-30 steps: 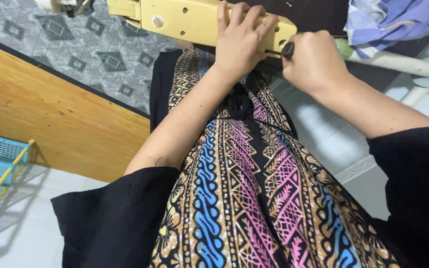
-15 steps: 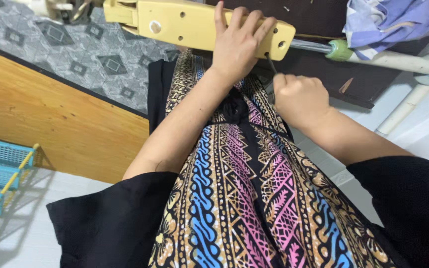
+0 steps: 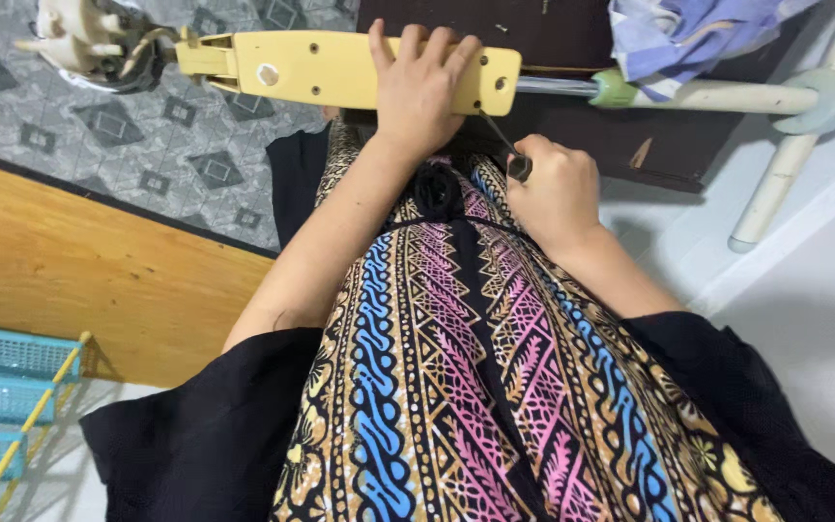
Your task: The person assembles an electric fan by attaching a yellow plastic bracket to a white fan pole using a screwdriver. They insert screws into the bracket holes and tighten them while holding the bracket steady.
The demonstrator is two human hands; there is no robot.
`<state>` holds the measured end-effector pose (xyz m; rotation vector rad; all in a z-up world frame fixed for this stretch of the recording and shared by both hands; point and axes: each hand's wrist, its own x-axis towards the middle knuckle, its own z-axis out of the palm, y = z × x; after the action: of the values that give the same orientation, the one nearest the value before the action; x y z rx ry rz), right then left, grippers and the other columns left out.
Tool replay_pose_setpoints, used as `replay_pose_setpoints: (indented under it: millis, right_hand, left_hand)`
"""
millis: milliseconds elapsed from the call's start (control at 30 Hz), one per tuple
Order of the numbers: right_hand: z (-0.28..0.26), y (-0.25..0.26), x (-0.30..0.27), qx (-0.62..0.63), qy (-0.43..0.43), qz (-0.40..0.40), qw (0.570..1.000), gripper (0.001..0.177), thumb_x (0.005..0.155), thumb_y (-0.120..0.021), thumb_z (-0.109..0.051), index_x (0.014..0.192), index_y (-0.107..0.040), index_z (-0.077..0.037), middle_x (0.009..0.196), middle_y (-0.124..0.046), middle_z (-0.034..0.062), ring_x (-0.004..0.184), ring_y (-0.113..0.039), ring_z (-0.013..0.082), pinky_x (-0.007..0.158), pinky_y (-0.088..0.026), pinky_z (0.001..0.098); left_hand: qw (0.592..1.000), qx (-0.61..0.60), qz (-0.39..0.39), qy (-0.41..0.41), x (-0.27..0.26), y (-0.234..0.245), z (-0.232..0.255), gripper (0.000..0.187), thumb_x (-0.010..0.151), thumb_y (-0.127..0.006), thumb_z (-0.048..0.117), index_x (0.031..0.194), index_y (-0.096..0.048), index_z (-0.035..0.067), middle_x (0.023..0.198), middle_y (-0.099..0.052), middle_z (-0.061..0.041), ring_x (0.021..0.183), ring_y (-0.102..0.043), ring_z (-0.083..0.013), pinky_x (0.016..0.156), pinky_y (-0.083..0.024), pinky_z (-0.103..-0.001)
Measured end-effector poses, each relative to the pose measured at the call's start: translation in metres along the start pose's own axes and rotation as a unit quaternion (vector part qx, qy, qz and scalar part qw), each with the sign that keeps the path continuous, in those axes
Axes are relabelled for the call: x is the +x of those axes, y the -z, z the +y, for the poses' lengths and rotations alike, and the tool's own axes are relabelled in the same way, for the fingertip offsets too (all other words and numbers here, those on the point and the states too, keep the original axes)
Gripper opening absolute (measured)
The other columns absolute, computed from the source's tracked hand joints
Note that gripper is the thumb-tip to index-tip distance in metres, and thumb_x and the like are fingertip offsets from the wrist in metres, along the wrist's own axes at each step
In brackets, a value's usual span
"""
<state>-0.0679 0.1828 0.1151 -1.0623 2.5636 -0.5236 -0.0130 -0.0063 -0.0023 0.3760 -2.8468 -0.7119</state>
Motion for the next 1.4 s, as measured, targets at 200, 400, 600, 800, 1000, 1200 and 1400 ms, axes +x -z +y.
replay_pose_setpoints:
  millis: [200, 400, 600, 800, 1000, 1200, 1400]
  right_hand:
    - [0.017, 0.026, 0.025, 0.008, -0.004, 0.061, 0.998, 0.010, 0.090, -0.080, -0.014, 0.089, -0.078, -0.004, 0.079, -0.073, 0.0177, 0.070, -0.072, 0.0350, 0.068, -0.057, 0.0412]
    - [0.046, 0.007, 0.056, 0.042, 0.031, 0.075, 0.996, 0.012, 0.088, -0.083, -0.015, 0.087, -0.078, -0.003, 0.075, -0.070, 0.0180, 0.070, -0.072, 0.0342, 0.068, -0.057, 0.0397]
    - [0.050, 0.002, 0.060, 0.034, 0.034, 0.061, 0.997, 0.009, 0.087, -0.081, -0.012, 0.086, -0.078, -0.003, 0.071, -0.070, 0.0165, 0.066, -0.071, 0.0325, 0.066, -0.057, 0.0393]
    - [0.048, 0.003, 0.065, 0.042, 0.042, 0.047, 0.997, 0.008, 0.086, -0.080, -0.010, 0.088, -0.078, -0.003, 0.073, -0.070, 0.0152, 0.066, -0.072, 0.0299, 0.066, -0.057, 0.0367]
    - [0.052, 0.002, 0.068, 0.028, 0.046, 0.034, 0.998, 0.007, 0.087, -0.079, -0.010, 0.087, -0.079, -0.004, 0.071, -0.070, 0.0148, 0.066, -0.071, 0.0303, 0.070, -0.058, 0.0374]
    - [0.051, 0.003, 0.070, 0.011, 0.045, 0.030, 0.998, 0.007, 0.085, -0.080, -0.011, 0.087, -0.079, -0.004, 0.070, -0.069, 0.0153, 0.064, -0.070, 0.0307, 0.068, -0.057, 0.0379]
    - [0.054, 0.005, 0.070, 0.008, 0.073, 0.029, 0.997, 0.007, 0.086, -0.079, -0.010, 0.085, -0.078, -0.003, 0.072, -0.070, 0.0149, 0.066, -0.070, 0.0314, 0.072, -0.057, 0.0383]
  left_hand:
    - [0.999, 0.020, -0.036, -0.015, 0.006, 0.008, -0.005, 0.085, 0.056, -0.091, 0.028, 0.135, -0.060, 0.025, 0.117, -0.057, -0.006, 0.115, -0.050, -0.0334, 0.107, -0.027, -0.065]
    - [0.999, 0.020, -0.024, -0.036, 0.011, 0.008, -0.008, 0.089, 0.051, -0.093, 0.031, 0.133, -0.060, 0.025, 0.116, -0.057, -0.006, 0.113, -0.051, -0.0317, 0.105, -0.030, -0.063]
    - [0.999, 0.021, -0.018, -0.043, 0.005, 0.000, -0.010, 0.094, 0.048, -0.094, 0.033, 0.134, -0.059, 0.023, 0.114, -0.058, -0.004, 0.111, -0.053, -0.0294, 0.103, -0.030, -0.062]
    - [0.999, 0.029, -0.007, -0.041, 0.002, -0.006, -0.011, 0.093, 0.049, -0.093, 0.032, 0.135, -0.058, 0.025, 0.112, -0.058, -0.002, 0.110, -0.053, -0.0282, 0.102, -0.032, -0.058]
    - [0.998, 0.039, -0.006, -0.041, 0.003, -0.007, -0.011, 0.094, 0.047, -0.092, 0.031, 0.134, -0.058, 0.026, 0.110, -0.058, -0.002, 0.109, -0.054, -0.0281, 0.101, -0.032, -0.057]
    - [0.999, 0.033, -0.003, -0.040, 0.002, -0.004, -0.011, 0.094, 0.047, -0.092, 0.032, 0.134, -0.058, 0.025, 0.111, -0.058, -0.004, 0.109, -0.053, -0.0290, 0.099, -0.032, -0.057]
    - [0.999, 0.032, -0.012, -0.040, 0.004, -0.003, -0.010, 0.092, 0.049, -0.091, 0.030, 0.134, -0.059, 0.026, 0.112, -0.058, -0.003, 0.110, -0.053, -0.0289, 0.099, -0.033, -0.056]
